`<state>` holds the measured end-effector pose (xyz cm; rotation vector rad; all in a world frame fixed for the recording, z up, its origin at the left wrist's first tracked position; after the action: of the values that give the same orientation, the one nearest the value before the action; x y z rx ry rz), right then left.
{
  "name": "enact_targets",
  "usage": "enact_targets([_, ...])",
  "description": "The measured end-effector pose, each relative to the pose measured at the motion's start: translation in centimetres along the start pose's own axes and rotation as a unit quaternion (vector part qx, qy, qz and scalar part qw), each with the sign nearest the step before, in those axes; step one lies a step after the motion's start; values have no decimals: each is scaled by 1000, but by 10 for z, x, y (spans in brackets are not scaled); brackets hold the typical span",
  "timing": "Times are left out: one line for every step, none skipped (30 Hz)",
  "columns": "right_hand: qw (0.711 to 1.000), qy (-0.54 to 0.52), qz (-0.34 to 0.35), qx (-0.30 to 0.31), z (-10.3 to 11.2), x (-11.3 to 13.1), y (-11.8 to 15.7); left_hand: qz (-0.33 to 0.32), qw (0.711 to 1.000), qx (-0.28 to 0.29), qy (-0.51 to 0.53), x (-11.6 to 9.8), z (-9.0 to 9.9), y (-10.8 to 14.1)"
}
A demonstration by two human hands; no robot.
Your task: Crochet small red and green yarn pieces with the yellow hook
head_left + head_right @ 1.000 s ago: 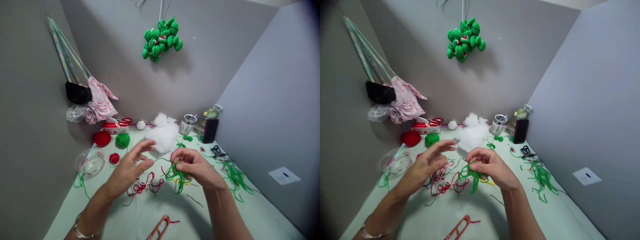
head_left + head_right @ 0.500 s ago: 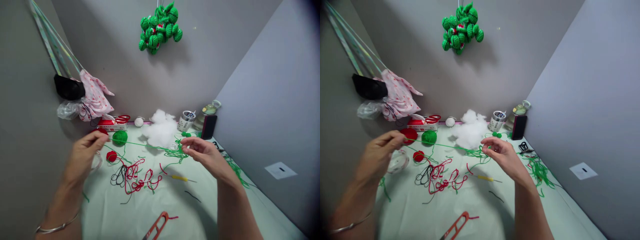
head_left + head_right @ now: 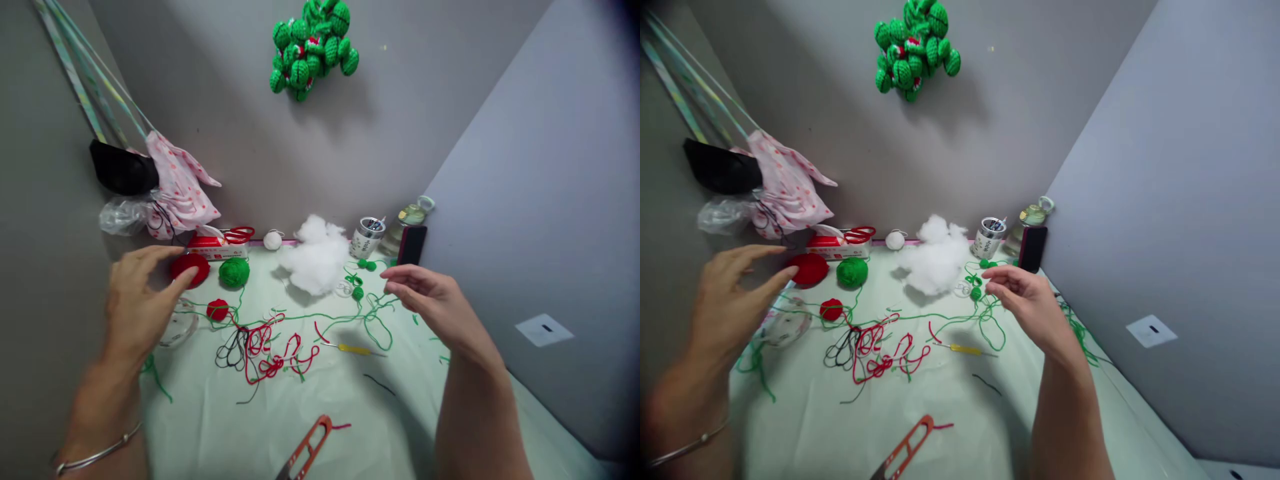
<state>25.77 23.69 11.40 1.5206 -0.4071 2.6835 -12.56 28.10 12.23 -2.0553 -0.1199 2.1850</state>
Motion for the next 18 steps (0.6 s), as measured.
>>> enact_targets([999, -45, -1, 19, -5, 6, 2, -2, 1000, 16, 11, 3, -9, 2])
enact_targets([996, -83, 0, 29, -11, 12, 4, -2, 999, 32, 22, 6, -20, 6])
enact_targets([993, -115, 1, 35, -18, 17, 6, 0, 998, 49, 34, 10, -32, 10])
enact_targets([989, -140, 2, 37, -25, 21, 9, 2, 997, 65, 46, 15, -45, 14])
enact_targets([986, -159, 3, 42, -34, 26, 12, 6, 995, 81, 58, 19, -58, 20])
enact_targets([983, -177, 6, 51, -43, 30, 15, 9, 993, 97, 72, 23, -72, 25])
enact_targets([980, -190, 12, 64, -52, 34, 18, 13, 989, 117, 90, 26, -85, 31])
enact_targets([978, -196, 18, 73, -59, 38, 22, 20, 982, 146, 114, 30, -98, 37])
enact_targets([976, -198, 30, 81, -66, 42, 25, 41, 967, 201, 149, 33, -110, 42])
enact_targets([977, -195, 43, 79, -69, 45, 27, 66, 948, 254, 177, 36, -120, 48])
enact_targets([978, -191, 55, 65, -69, 46, 28, 89, 930, 301, 192, 39, -125, 52])
enact_targets([980, -185, 65, 46, -67, 47, 27, 108, 916, 331, 200, 41, -126, 54])
enact_targets([981, -178, 72, 24, -63, 46, 26, 120, 906, 351, 202, 43, -123, 55])
enact_targets([982, -171, 76, 3, -58, 44, 24, 123, 902, 360, 202, 43, -116, 54])
enact_targets([984, -163, 79, -11, -53, 42, 22, 120, 901, 364, 204, 43, -107, 52])
enact_targets([984, -155, 82, -23, -48, 39, 20, 111, 895, 382, 201, 41, -98, 51])
enact_targets([984, -150, 85, -32, -43, 37, 18, 100, 893, 395, 193, 39, -89, 50])
enact_targets([985, -148, 87, -35, -39, 36, 16, 80, 895, 395, 192, 36, -81, 49])
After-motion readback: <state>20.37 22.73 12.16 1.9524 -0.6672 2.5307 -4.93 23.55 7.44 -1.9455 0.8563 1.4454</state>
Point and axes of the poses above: each hand's wrist, its own y-axis away from the middle knuckle, its own z-axis out of the back of the hand, x = y × z, the point moved 4 cm from there along -y, towards the middle knuckle
